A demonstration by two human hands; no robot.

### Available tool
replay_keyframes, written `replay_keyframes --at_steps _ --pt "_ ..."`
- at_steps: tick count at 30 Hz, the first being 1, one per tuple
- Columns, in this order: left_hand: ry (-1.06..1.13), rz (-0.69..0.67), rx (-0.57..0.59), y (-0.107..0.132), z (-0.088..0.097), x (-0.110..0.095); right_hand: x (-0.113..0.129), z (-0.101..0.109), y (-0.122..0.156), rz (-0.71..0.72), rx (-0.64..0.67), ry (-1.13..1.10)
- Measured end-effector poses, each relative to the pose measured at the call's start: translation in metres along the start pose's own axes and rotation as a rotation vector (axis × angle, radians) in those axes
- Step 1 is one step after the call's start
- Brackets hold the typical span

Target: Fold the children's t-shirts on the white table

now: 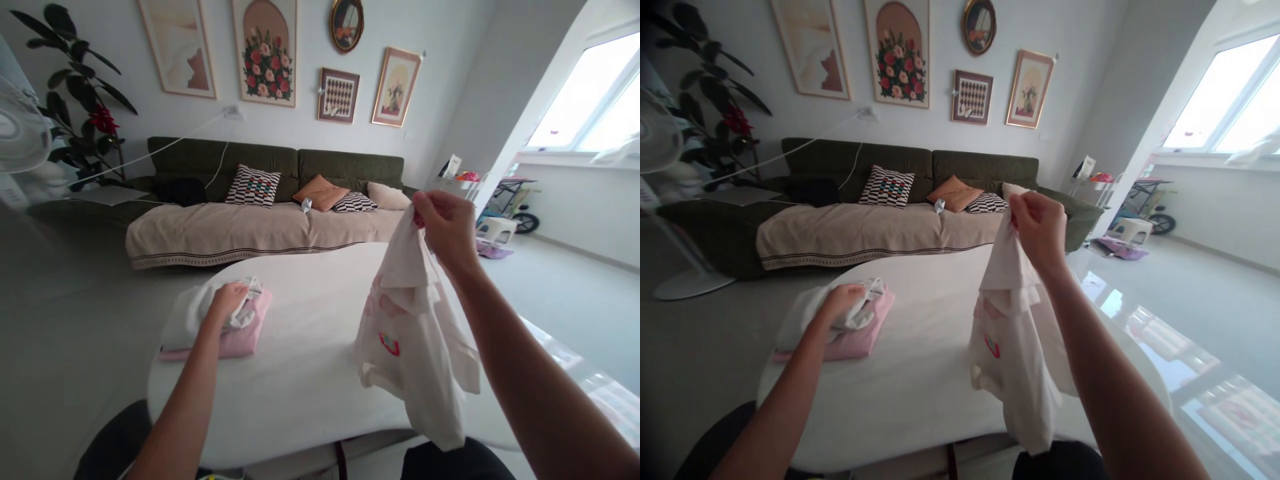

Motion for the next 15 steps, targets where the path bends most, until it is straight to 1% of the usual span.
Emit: replay_keyframes --at_steps 1,3,4,5,6,7,8,10,11,13,14,15 --pt "0.018 -0.018 0.073 0.011 -0.018 -0.004 0.008 -0.004 -0.005 0.034 -0.002 -0.014" --pt "0.073 -0.075 0.223 0.039 -0.055 -0.021 0.024 -0.008 -0.012 0.097 -0.055 -0.045" --pt "0.112 -0.12 0.321 0.055 -0.075 -0.034 0.03 -0.009 -0.014 0.122 -0.096 -0.059" --pt "0.179 -0.182 0.456 0.072 -0.096 -0.049 0.036 -0.009 -0.015 0.145 -0.143 -0.066" --pt "0.208 -0.247 0.534 0.085 -0.113 -0.063 0.039 -0.008 -0.015 0.162 -0.193 -0.073" --pt "0.192 -0.298 0.516 0.094 -0.124 -0.075 0.042 -0.006 -0.015 0.174 -0.238 -0.086" --pt "0.166 -0.334 0.461 0.099 -0.132 -0.083 0.042 -0.003 -0.014 0.18 -0.269 -0.108" --pt "0.111 -0.341 0.267 0.097 -0.139 -0.089 0.042 0.002 -0.012 0.174 -0.279 -0.16" --pt "0.103 -0.323 0.171 0.093 -0.14 -0.088 0.042 0.005 -0.009 0.17 -0.262 -0.187" --pt "0.115 -0.296 0.018 0.084 -0.137 -0.086 0.046 0.01 0.0 0.158 -0.207 -0.238" --pt "0.126 -0.295 -0.039 0.08 -0.134 -0.086 0.049 0.012 0.006 0.151 -0.176 -0.265" --pt "0.143 -0.305 -0.071 0.078 -0.132 -0.088 0.052 0.013 0.012 0.142 -0.144 -0.297"
Point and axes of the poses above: each hand's wrist, its own y-axis away from the middle knuckle, its own z-axis out of the back of the hand, x = y × z, the point moved 6 cm from there along -y, towards the middle knuckle, and after that the axes turned 10 degrees about x, right-handed, at the moved point
